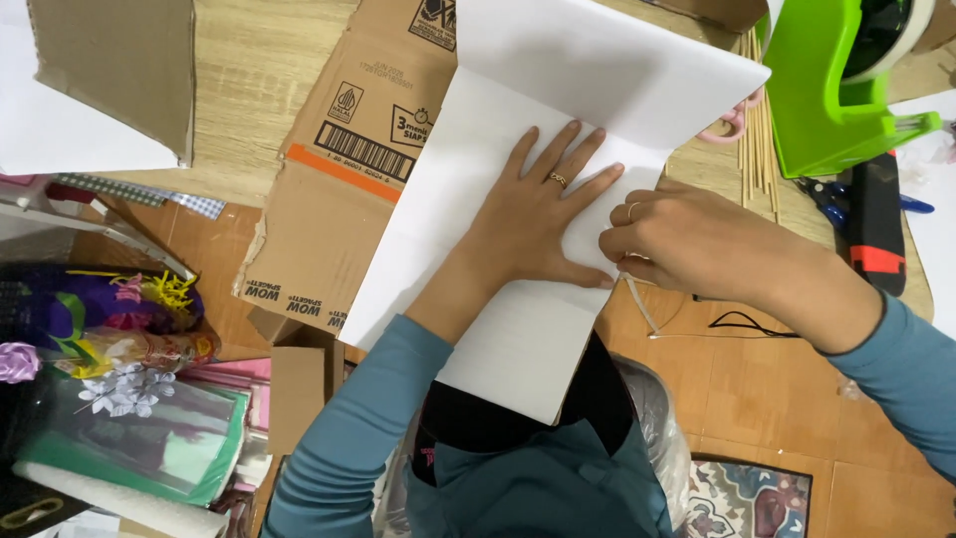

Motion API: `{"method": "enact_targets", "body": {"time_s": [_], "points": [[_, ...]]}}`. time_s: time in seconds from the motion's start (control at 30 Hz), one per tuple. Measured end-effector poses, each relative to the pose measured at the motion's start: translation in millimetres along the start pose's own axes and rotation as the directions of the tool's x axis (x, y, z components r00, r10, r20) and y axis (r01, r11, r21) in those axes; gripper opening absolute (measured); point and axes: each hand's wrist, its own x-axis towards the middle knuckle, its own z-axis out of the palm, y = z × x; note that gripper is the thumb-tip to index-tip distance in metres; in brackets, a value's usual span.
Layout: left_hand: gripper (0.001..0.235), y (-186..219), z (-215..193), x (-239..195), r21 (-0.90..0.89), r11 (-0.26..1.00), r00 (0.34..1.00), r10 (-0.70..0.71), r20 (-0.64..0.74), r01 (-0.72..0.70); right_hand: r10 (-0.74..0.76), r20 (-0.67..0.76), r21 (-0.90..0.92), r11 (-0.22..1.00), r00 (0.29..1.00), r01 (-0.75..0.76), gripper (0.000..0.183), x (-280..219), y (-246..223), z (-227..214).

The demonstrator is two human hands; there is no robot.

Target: Assembling a custom cardboard box by folding the structure, aligning a paper liner, and cutting materials to size.

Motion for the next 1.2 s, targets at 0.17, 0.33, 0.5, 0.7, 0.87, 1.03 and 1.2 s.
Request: {"method": "enact_targets", "body": {"time_s": [0.17, 0.33, 0.5, 0.7, 0.87, 1.03, 1.2], "points": [[0.125, 0, -3, 0, 0.003, 1.0, 0.999, 0.007, -0.05, -0.007, -0.101, -0.077, -0.015, 0.995, 0.992, 0.1, 0.021, 5, 4, 5], [0.125, 0, 0, 0, 0.004, 1.0, 0.996, 0.015, -0.089, -0.014, -0.098, -0.099, -0.026, 0.995, 0.99, 0.096, 0.019, 8, 7, 12], [0.124, 0, -5, 0, -0.015, 1.0, 0.997, 0.014, -0.072, -0.016, -0.022, -0.051, 0.026, 0.999, 0.998, 0.023, 0.023, 8, 6, 11], [0.12, 1, -6, 0, -0.03, 0.999, 0.998, 0.011, -0.063, -0.013, -0.079, -0.084, -0.049, 0.996, 0.993, 0.075, 0.017, 9, 6, 15], [0.118, 1, -9, 1, -0.013, 1.0, 0.999, 0.018, -0.045, -0.018, 0.048, 0.018, -0.165, 0.985, 0.999, -0.044, 0.021, 13, 7, 22], [0.117, 2, -10, 1, -0.041, 0.999, 0.999, 0.01, -0.04, -0.011, 0.215, -0.058, -0.276, 0.935, 0.975, -0.223, 0.045, 15, -4, 32], [0.116, 3, -13, 1, -0.059, 0.998, 1.0, 0.003, -0.028, -0.005, 0.04, -0.38, -0.552, 0.792, 0.924, -0.261, 0.068, 14, -7, 41]]}}
